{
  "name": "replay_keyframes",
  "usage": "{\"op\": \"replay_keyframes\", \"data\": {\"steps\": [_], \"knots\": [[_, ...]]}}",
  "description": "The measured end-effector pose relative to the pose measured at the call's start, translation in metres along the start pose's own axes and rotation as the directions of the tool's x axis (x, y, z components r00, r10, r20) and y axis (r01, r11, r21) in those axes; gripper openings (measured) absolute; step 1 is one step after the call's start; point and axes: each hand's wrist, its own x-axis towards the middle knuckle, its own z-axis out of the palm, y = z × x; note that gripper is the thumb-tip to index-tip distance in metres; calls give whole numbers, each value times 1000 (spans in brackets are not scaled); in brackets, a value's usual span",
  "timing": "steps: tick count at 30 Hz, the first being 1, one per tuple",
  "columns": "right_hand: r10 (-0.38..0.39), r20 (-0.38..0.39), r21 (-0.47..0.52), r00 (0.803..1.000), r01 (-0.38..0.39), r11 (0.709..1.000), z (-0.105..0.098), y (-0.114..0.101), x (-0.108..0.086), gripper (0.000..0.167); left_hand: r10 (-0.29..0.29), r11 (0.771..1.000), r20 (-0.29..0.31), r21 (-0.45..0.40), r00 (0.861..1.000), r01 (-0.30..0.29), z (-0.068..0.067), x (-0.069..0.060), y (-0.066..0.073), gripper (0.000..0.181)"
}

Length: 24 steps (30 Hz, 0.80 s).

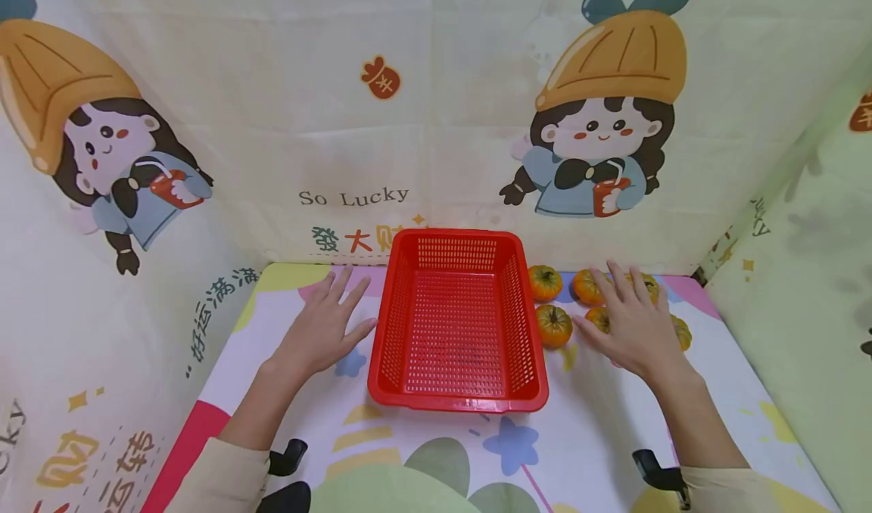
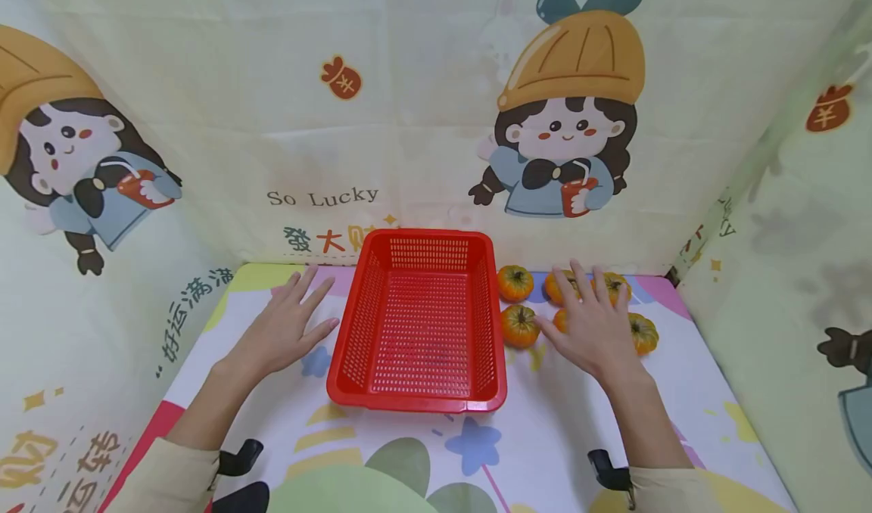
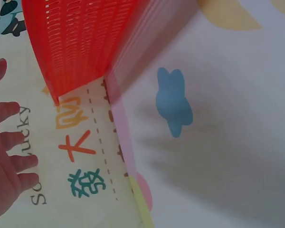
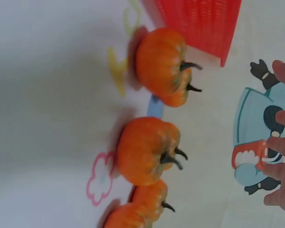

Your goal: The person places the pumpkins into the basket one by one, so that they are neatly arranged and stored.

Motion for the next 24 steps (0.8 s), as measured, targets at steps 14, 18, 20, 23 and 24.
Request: {"op": "replay_keyframes", "data": {"steps": [14, 18, 20, 23, 24], "knots": [[22, -5, 38, 1000, -22, 999, 6, 37, -8, 91, 23, 985, 46, -174, 999, -15, 15, 10, 3, 82], [43, 9, 64, 999, -44, 997, 8, 50, -11, 95, 42, 978, 42, -208, 998, -32, 20, 13, 4, 81], [48, 12, 76, 999, -48, 996, 10, 58, -12, 96, 52, 975, 42, -218, 998, -41, 22, 14, 4, 81], [51, -1, 102, 999, -51, 994, 13, 70, -14, 97, 63, 971, 40, -235, 997, -52, 24, 16, 5, 81], [51, -12, 107, 999, -49, 993, 14, 73, -14, 98, 68, 967, 35, -247, 997, -57, 24, 17, 5, 81]]}}
